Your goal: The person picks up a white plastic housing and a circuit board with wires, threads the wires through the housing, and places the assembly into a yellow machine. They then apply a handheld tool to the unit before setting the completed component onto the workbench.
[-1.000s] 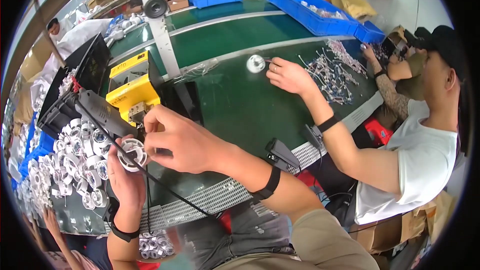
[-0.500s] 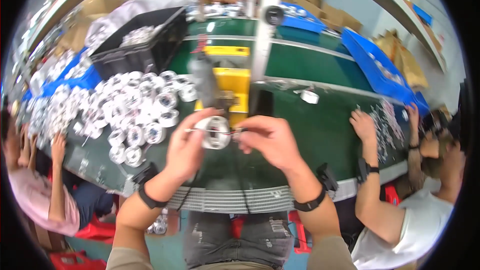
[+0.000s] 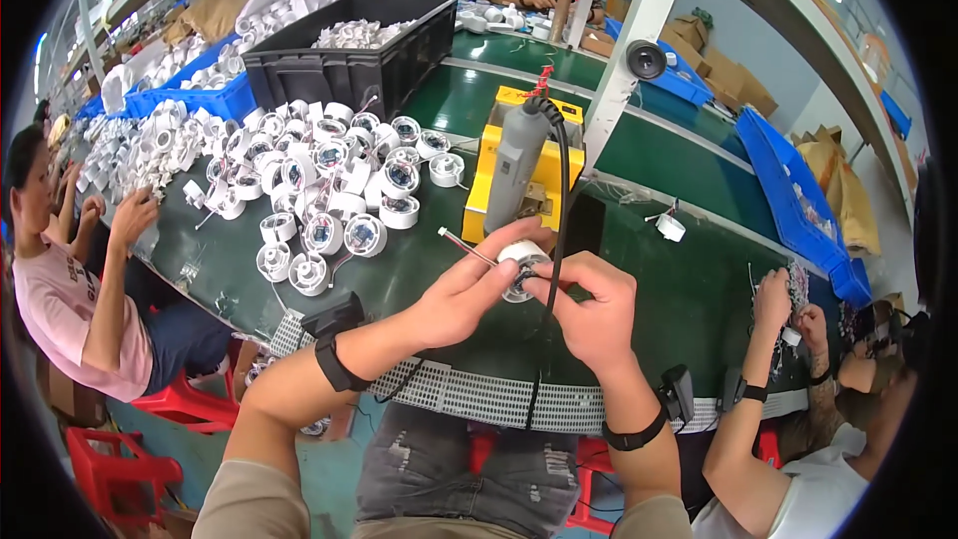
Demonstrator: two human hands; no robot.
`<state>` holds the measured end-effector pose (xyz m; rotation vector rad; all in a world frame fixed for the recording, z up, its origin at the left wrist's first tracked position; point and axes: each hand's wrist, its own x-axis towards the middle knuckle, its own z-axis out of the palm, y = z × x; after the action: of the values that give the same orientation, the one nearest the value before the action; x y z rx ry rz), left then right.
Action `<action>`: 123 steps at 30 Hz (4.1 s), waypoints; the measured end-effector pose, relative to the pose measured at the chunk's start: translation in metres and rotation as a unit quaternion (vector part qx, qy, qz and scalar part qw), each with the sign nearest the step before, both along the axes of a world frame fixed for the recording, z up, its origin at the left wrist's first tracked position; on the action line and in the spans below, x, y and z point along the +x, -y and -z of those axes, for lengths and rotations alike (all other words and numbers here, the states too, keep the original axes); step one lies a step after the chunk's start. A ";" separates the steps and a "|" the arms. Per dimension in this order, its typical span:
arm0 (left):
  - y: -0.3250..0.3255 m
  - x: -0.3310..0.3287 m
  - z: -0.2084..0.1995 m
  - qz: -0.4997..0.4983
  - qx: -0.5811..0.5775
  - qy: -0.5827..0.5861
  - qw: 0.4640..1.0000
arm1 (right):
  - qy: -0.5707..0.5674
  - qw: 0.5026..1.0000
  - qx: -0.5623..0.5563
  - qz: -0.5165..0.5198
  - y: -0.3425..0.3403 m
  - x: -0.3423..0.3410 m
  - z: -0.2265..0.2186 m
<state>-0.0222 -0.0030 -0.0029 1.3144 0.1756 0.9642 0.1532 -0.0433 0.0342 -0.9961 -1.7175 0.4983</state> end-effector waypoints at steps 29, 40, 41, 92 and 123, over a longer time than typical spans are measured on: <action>-0.025 -0.022 0.017 -0.072 -0.111 -0.333 0.934 | -0.197 0.975 0.096 -0.033 -0.085 -0.054 0.003; -0.026 -0.020 0.009 -0.097 -0.120 -0.385 0.910 | -0.291 0.945 0.127 0.075 -0.113 -0.055 -0.013; -0.026 -0.020 0.008 -0.096 -0.119 -0.384 0.910 | -0.290 0.946 0.128 0.075 -0.114 -0.055 -0.012; -0.029 -0.025 0.022 -0.115 -0.111 -0.316 0.935 | -0.245 0.965 0.048 -0.085 -0.043 -0.066 0.042; -0.015 -0.044 -0.017 -0.314 0.350 -0.194 0.861 | 0.277 0.857 0.073 0.429 -0.048 0.131 0.060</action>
<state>-0.0657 0.0124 0.0139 2.2037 0.6414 1.3680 0.2845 0.0048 -0.0262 -1.7542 -1.5278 -0.5459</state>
